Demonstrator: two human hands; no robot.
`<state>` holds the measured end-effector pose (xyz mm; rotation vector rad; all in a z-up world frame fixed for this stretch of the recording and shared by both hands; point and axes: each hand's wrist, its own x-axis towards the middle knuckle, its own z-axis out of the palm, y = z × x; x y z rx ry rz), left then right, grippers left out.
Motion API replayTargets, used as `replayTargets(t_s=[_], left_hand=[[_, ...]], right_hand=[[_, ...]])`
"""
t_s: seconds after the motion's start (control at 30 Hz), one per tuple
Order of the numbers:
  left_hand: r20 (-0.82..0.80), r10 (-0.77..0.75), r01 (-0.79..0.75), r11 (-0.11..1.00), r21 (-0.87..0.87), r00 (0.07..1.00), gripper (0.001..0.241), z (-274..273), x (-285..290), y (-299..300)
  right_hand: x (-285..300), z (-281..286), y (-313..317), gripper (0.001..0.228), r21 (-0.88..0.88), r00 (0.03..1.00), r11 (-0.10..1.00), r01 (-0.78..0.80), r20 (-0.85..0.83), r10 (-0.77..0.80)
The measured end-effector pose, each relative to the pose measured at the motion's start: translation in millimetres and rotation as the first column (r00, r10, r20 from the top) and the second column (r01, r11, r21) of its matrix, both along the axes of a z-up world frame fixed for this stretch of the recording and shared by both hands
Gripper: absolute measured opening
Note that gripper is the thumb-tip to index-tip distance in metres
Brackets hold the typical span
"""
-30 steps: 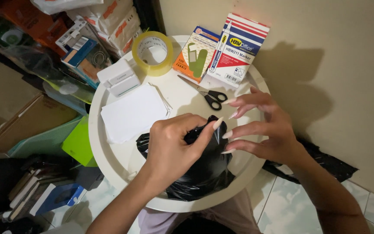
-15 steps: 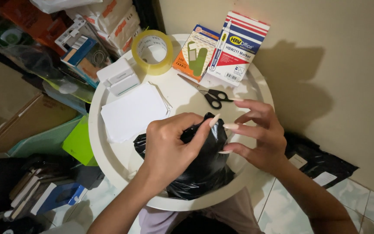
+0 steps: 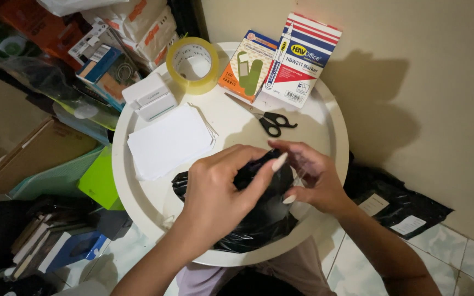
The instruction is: Sealing a black shipping bag with yellow tape and attaching a printed shipping label.
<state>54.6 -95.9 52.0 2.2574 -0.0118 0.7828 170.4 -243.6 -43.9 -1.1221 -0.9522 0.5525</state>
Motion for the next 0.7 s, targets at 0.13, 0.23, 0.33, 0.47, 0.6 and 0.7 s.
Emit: replayTargets(t_s=[0.13, 0.23, 0.33, 0.47, 0.6, 0.7], left_hand=[[-0.017, -0.009, 0.009, 1.0, 0.009, 1.0, 0.018, 4.2, -4.1, -1.4], [-0.049, 0.004, -0.006, 1.0, -0.031, 0.999, 0.023, 2.3, -7.0, -1.3], [-0.041, -0.01, 0.008, 0.999, -0.051, 0.999, 0.021, 2.0, -8.6, -0.7], [-0.039, -0.029, 0.027, 0.997, -0.066, 0.999, 0.018, 3.2, -9.1, 0.0], [-0.038, -0.045, 0.042, 0.996, -0.075, 0.998, 0.017, 6.0, -9.0, -0.1], [-0.05, -0.053, 0.049, 0.996, -0.071, 0.997, 0.018, 4.9, -9.5, 0.7]], right_hand=[[-0.8, 3.5, 5.7, 0.062, 0.017, 0.999, 1.0, -0.002, 0.052, 0.001], [0.3, 7.4, 10.0, 0.045, -0.009, 1.0, 1.0, 0.011, 0.012, -0.01], [1.5, 9.9, 15.0, 0.041, -0.023, 1.0, 0.999, 0.029, 0.002, -0.029], [0.9, 13.6, 22.1, 0.032, 0.034, 0.999, 0.999, 0.037, 0.034, -0.038], [0.4, 13.2, 28.3, 0.036, 0.078, 0.997, 0.994, 0.071, 0.007, -0.072], [1.0, 8.9, 31.8, 0.034, 0.096, 0.996, 0.993, 0.064, -0.073, -0.057]])
